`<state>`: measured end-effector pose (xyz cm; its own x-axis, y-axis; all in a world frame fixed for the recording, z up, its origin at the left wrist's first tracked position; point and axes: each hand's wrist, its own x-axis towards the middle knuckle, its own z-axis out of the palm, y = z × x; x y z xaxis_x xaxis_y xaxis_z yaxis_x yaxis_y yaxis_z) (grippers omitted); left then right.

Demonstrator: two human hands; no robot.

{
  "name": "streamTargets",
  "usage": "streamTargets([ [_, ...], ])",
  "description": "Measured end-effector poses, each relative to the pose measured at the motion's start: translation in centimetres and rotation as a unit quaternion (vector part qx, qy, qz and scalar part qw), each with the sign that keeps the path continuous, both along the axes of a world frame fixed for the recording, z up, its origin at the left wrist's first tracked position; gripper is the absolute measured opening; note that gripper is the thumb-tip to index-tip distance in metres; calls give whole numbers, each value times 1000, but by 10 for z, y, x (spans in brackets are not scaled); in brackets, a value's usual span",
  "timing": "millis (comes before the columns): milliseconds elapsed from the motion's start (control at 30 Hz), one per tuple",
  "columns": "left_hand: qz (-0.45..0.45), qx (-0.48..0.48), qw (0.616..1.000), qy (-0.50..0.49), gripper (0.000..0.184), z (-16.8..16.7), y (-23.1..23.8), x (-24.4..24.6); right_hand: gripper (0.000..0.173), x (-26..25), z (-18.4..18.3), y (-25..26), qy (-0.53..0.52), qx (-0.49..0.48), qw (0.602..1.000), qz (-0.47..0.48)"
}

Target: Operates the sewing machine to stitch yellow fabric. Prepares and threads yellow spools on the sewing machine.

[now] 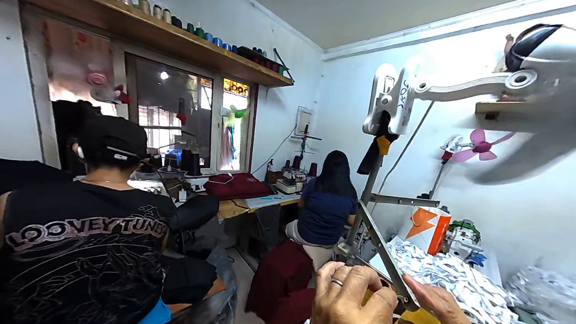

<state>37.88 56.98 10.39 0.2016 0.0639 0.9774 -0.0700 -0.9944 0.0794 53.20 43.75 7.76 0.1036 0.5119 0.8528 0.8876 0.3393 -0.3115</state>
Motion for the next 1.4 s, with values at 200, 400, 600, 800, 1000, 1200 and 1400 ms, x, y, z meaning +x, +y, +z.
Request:
streamTargets([
  [200, -5, 1, 1000, 7, 13, -2, 0, 1, 53, -1, -2, 0, 6, -1, 1000, 2],
  [400, -9, 8, 1000, 12, 12, -3, 0, 3, 50, -9, -3, 2, 31, 11, 999, -9],
  [600, 3, 24, 999, 21, 13, -1, 3, 5, 50, -9, 4, 0, 51, -9, 999, 13],
  [800, 10, 29, 999, 33, 15, 3, 7, 8, 46, -25, 15, 1, 134, 5, 991, 22],
  [1000, 0, 22, 998, 58, 18, 5, 6, 9, 32, -26, 18, -3, 220, -20, 971, 89],
  [1200, -26, -6, 996, 80, 20, 8, 6, 7, 24, -27, 13, -2, 260, 3, 961, 98],
  [1400, -31, -11, 996, 86, 18, 9, 5, 5, 22, -30, 7, 3, 284, 36, 950, 125],
])
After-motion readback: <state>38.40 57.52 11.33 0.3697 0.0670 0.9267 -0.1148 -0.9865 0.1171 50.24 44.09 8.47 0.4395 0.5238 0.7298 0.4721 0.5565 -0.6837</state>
